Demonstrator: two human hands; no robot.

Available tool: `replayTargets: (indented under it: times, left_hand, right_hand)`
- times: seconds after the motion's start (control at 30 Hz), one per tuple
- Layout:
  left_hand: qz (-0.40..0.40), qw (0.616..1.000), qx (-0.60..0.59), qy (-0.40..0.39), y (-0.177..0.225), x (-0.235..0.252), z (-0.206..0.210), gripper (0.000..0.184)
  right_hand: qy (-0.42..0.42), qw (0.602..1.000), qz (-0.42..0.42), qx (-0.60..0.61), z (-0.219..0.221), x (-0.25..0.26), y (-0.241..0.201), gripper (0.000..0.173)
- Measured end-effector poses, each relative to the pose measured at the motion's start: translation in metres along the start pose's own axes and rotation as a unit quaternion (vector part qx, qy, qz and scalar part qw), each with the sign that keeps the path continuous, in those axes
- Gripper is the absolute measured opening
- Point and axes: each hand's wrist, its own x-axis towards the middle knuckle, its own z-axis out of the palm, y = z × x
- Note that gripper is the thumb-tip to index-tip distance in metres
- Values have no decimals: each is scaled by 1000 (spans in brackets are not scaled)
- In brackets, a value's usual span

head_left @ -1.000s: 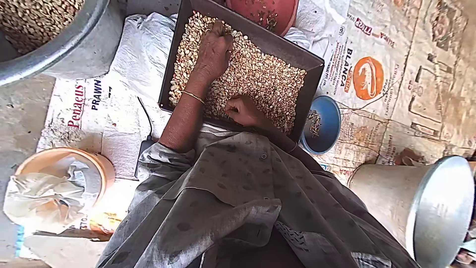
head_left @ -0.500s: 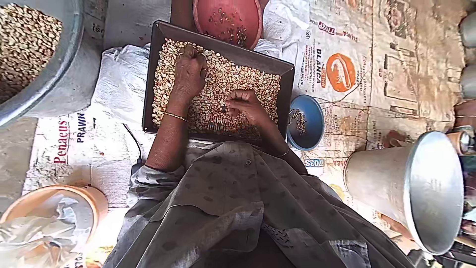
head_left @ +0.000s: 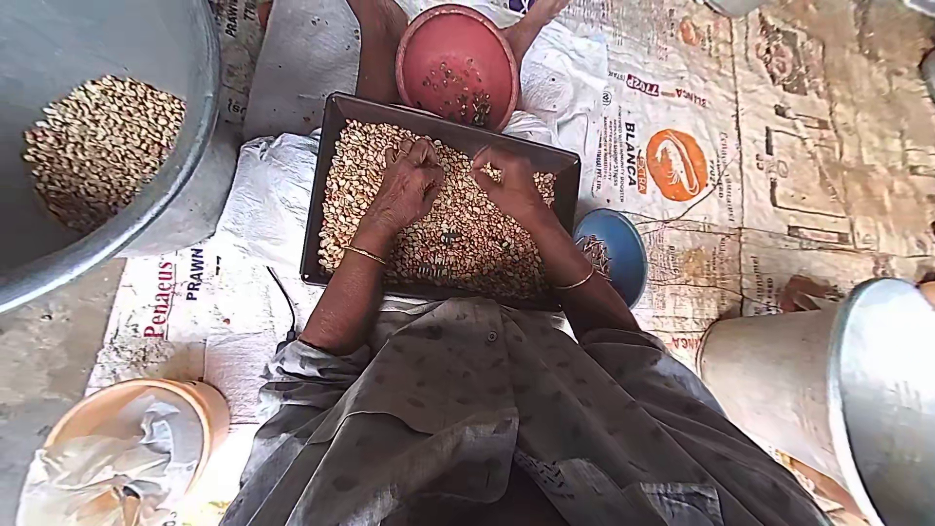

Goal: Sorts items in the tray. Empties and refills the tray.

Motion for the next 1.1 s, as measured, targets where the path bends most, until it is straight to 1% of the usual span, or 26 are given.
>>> replayTargets:
  times: [0.03, 0.07, 0.1, 0.13, 0.17, 0.27, 0.3, 0.33, 0.4, 0.43, 0.47, 0.5, 0.57, 0.63, 0.7, 0.77, 0.83, 1.03, 1.1]
  left_hand:
    - [-4, 1000, 9, -21, 0, 1, 1, 19]
    - [-11, 999, 16, -33, 1, 1, 1, 18]
    - [-20, 999, 20, -37, 2, 1, 0, 19]
    - [-30, 999, 18, -35, 3, 1, 0, 19]
    - [-40, 999, 16, -31, 3, 1, 0, 18]
    - [-61, 998, 4, -23, 4, 1, -2, 18]
    - [-64, 998, 0, -21, 4, 1, -3, 17]
    - [-65, 998, 0, -22, 4, 2, -4, 17]
    - [-65, 998, 4, -22, 4, 4, -3, 16]
    - [-65, 998, 4, -23, 3, 4, -2, 16]
    - [-65, 998, 3, -24, 3, 3, -1, 16]
    - [-64, 998, 1, -21, 2, 3, 0, 16]
    - [-66, 998, -5, -19, 1, 3, 0, 16]
    - [-67, 998, -5, -21, 2, 3, -1, 17]
    - [-68, 997, -9, -19, 2, 2, -2, 16]
    - [-68, 997, -15, -16, 1, 1, -2, 16]
    - [-67, 998, -12, -14, 0, 2, -2, 17]
    - [-64, 998, -6, -18, 2, 3, -3, 17]
    - [-63, 998, -7, -14, 1, 1, -2, 18]
  right_hand:
    - [-74, 997, -30, -20, 16, -12, 4, 21]
    - [-129, 989, -39, -55, 27, -24, 8, 24]
    - [-149, 985, -37, -83, 32, -35, 12, 25]
    - [-130, 986, -32, -99, 32, -45, 17, 21]
    - [-111, 987, -6, -112, 27, -52, 22, 17]
    - [-109, 975, 129, -145, -1, -68, 31, 18]
    - [-127, 969, 160, -137, -10, -74, 31, 18]
    - [-159, 966, 172, -113, -18, -80, 31, 18]
    - [-230, 963, 137, -15, -28, -88, 26, 15]
    - [-263, 957, 117, 36, -29, -87, 20, 15]
    - [-280, 953, 103, 60, -29, -83, 12, 18]
    - [-268, 958, 82, 60, -26, -75, 4, 20]
    - [-197, 979, 51, 21, -12, -53, -5, 22]
    - [-148, 987, 58, -32, 7, -28, -7, 26]
    - [-125, 987, 63, -83, 28, -12, -4, 26]
    - [-113, 987, 66, -96, 41, -10, 0, 26]
    - [-93, 990, 55, -89, 45, -14, 3, 27]
    - [-13, 996, -11, -88, 57, -25, 18, 19]
    - [-7, 996, 12, -90, 55, -24, 15, 19]
